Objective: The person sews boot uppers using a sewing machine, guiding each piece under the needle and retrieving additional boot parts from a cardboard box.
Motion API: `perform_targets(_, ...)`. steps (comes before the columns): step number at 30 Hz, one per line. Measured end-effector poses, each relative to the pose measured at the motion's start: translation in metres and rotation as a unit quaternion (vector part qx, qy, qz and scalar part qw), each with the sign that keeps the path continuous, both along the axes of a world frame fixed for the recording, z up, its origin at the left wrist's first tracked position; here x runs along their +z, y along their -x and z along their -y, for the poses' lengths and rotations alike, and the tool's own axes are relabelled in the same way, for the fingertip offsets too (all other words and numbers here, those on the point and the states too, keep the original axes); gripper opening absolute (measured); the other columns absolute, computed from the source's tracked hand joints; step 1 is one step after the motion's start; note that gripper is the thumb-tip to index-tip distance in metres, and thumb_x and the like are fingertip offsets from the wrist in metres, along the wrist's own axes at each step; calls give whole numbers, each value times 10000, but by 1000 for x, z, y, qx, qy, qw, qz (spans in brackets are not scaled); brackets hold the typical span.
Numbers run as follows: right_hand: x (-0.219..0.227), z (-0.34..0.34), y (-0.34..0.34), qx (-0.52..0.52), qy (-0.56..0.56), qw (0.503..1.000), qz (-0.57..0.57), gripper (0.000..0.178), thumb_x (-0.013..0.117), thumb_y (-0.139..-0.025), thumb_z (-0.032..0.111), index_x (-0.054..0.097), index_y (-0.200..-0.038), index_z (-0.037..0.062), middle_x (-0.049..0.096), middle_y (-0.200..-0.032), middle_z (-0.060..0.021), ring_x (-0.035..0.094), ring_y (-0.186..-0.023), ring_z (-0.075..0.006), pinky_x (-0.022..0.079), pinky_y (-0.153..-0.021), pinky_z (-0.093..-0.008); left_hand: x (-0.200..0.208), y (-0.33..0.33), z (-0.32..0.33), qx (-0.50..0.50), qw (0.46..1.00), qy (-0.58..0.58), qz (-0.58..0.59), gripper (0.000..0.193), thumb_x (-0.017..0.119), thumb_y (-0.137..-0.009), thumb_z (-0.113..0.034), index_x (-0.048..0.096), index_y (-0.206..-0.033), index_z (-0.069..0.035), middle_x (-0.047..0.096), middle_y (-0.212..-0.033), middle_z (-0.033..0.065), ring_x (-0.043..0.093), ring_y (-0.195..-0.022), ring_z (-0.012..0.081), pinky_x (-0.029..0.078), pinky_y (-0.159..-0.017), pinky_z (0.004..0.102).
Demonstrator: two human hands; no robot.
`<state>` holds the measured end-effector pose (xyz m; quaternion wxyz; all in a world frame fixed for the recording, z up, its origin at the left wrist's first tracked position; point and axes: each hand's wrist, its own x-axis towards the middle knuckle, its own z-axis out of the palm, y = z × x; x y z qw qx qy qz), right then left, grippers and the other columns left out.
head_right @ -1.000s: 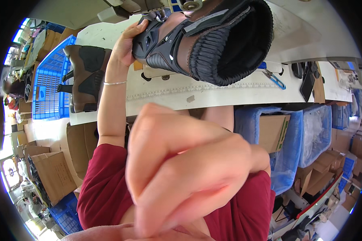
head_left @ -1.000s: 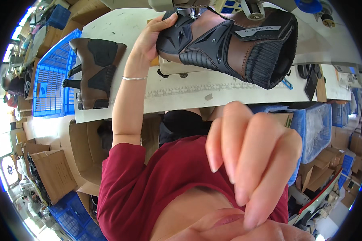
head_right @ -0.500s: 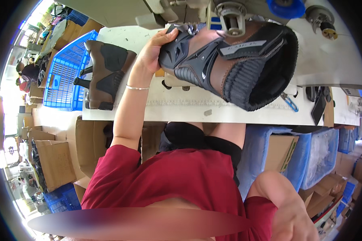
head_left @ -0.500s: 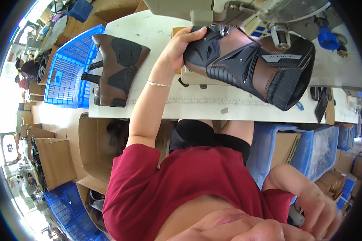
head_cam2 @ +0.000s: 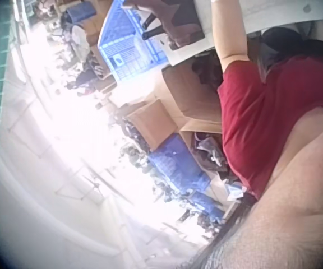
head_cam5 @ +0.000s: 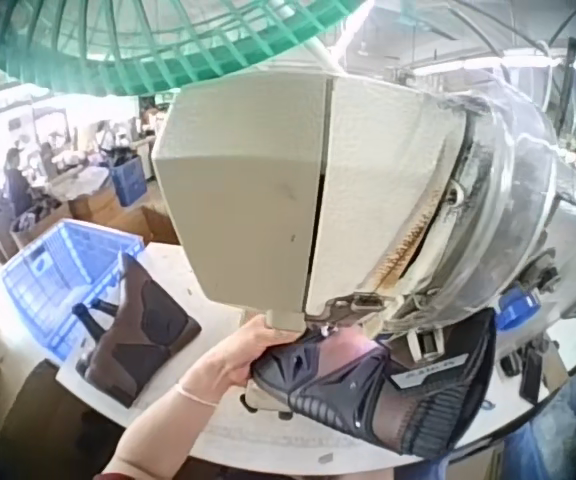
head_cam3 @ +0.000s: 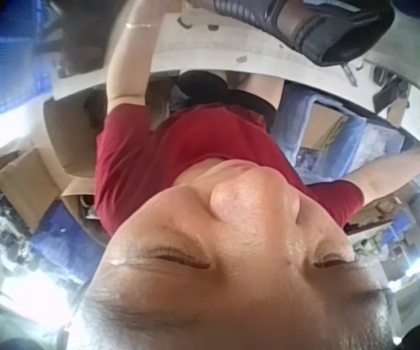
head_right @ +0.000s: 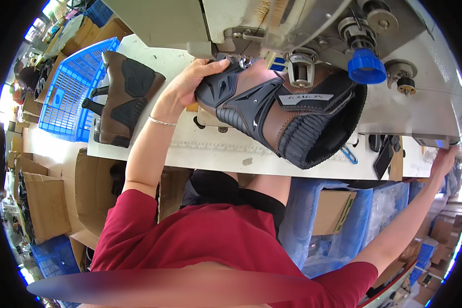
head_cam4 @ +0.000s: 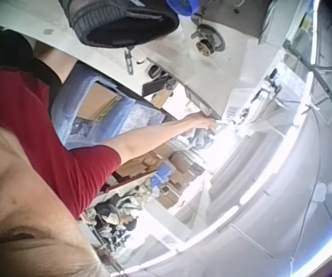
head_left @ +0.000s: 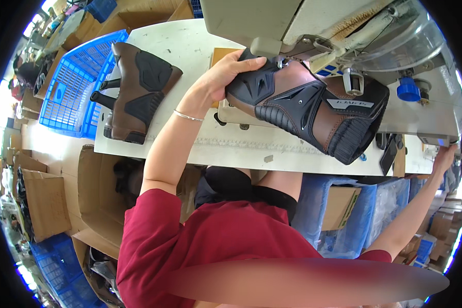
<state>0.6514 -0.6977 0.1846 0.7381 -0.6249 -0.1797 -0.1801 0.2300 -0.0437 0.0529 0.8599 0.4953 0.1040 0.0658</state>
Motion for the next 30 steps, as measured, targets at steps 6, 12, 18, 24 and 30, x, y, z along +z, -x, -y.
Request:
perform_targets(6,48,30,-39,-166,25,983,68,471,401,-994,330,525,-1207,-71,560,-1216,-143,541,-1100,-245,438,-939,-384,3,0,1,21,999,18,-20,305,668,-846,-121,574,-1098,24,656,-991,92,656,-818,128,556,-770,262)
perform_targets(12,65,28,-50,-227,49,967,102,483,406,-986,345,540,-1187,-73,581,-1168,-153,553,-1058,-255,441,-916,-383,-3,-6,2,50,997,50,-13,304,668,-826,-75,563,-1091,31,656,-982,96,660,-818,139,564,-751,270)
perform_targets(18,56,20,-47,-267,66,953,124,496,411,-979,361,554,-1167,-75,601,-1121,-164,565,-1016,-264,444,-892,-381,-6,-7,4,71,996,58,4,298,658,-820,-43,555,-1090,32,655,-977,105,663,-806,145,572,-732,274)
perform_targets(24,-9,-46,-12,-342,77,928,129,510,416,-972,376,568,-1147,-78,622,-1073,-174,577,-974,-273,447,-869,-380,-7,-7,6,70,995,62,23,275,655,-820,-40,565,-1072,26,656,-974,102,663,-800,143,574,-735,269)
perform_targets(30,-46,-231,208,-375,48,882,282,365,443,-970,228,517,-1198,-47,527,-1221,-139,493,-1138,-236,401,-965,-351,-1,-4,7,81,996,47,-2,265,652,-829,-51,572,-1071,21,654,-977,91,661,-804,135,574,-736,267)
